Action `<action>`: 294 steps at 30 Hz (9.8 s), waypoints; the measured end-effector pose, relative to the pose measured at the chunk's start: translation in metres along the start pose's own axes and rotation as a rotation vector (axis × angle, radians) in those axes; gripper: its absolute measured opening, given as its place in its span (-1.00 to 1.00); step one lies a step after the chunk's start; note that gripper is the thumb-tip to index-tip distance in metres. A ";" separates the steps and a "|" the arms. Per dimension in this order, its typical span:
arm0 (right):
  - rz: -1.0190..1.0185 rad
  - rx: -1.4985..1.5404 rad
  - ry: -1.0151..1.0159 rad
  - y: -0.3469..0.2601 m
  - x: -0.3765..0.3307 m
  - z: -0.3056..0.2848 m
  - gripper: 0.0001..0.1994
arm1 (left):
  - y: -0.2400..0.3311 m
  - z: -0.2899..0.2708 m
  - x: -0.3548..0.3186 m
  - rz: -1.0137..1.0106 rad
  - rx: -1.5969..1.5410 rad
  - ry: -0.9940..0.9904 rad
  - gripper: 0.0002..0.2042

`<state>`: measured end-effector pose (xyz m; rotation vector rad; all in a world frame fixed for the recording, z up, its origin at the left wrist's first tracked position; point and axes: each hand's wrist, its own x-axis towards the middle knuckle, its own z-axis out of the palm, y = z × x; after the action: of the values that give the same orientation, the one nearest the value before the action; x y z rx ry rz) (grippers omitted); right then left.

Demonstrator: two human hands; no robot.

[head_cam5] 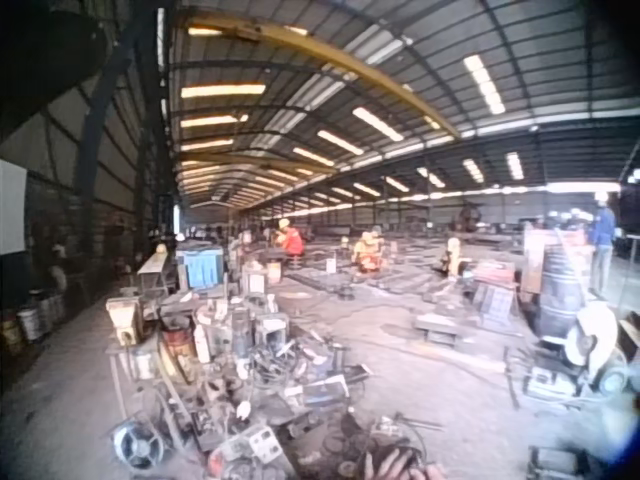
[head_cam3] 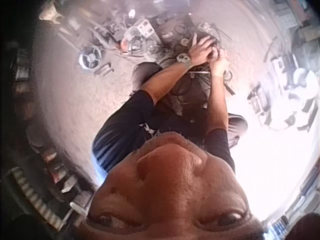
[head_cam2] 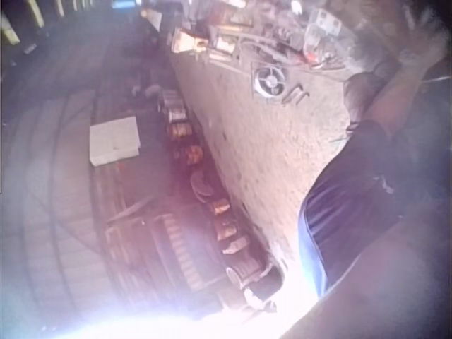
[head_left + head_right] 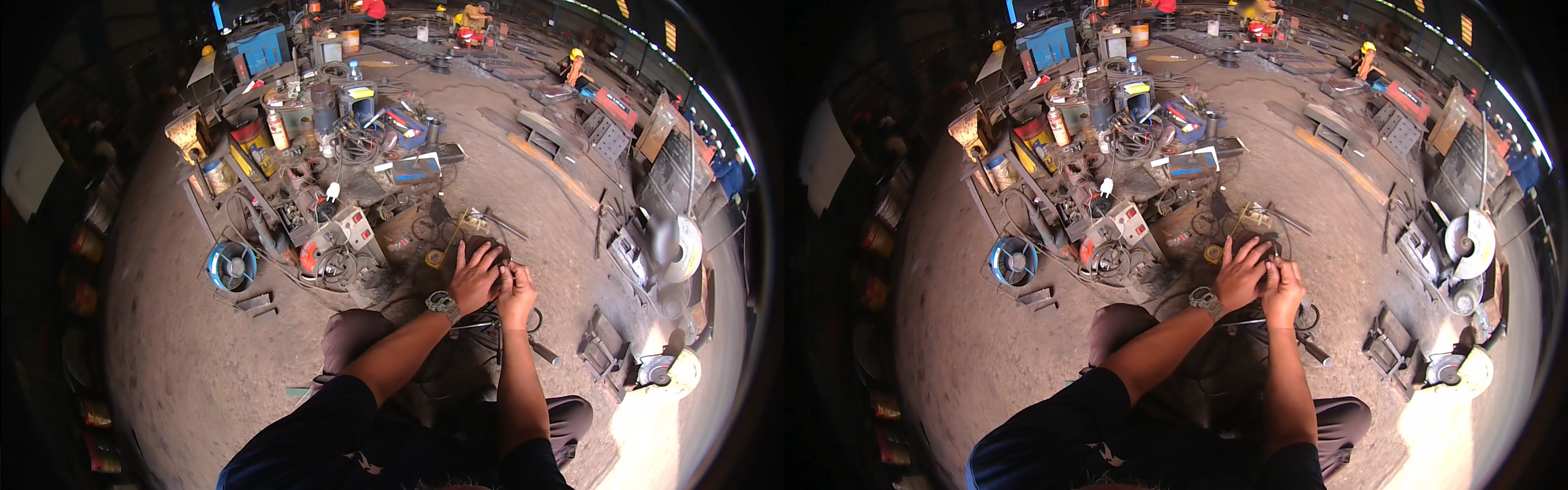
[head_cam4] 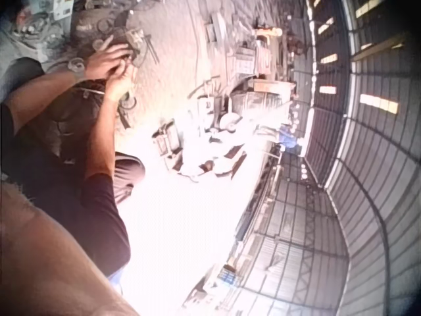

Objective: The person unpacks a new fan blade and then sits on the floor to work on a small orange power tool. They use a hex key to remove screws and open the casing, then manipulate internal wires and components.

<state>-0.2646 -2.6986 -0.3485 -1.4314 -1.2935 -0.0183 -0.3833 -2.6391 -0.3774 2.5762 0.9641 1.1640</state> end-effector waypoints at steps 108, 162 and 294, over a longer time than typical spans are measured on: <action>0.694 -0.210 -1.173 0.087 -0.154 -0.116 -0.83 | -0.486 -0.108 0.078 -0.358 0.860 -0.707 -0.74; 0.032 -0.122 -0.264 0.015 0.106 0.062 -0.88 | -0.150 0.023 0.036 -0.672 -1.027 -0.285 -0.77; 0.335 0.272 -0.160 -0.011 0.087 0.098 -0.82 | -0.075 -0.014 0.064 -0.398 -0.402 -0.060 -0.77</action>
<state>-0.2990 -2.5751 -0.3199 -1.4151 -1.1187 0.4877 -0.3990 -2.5426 -0.3567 1.9832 1.0410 1.0358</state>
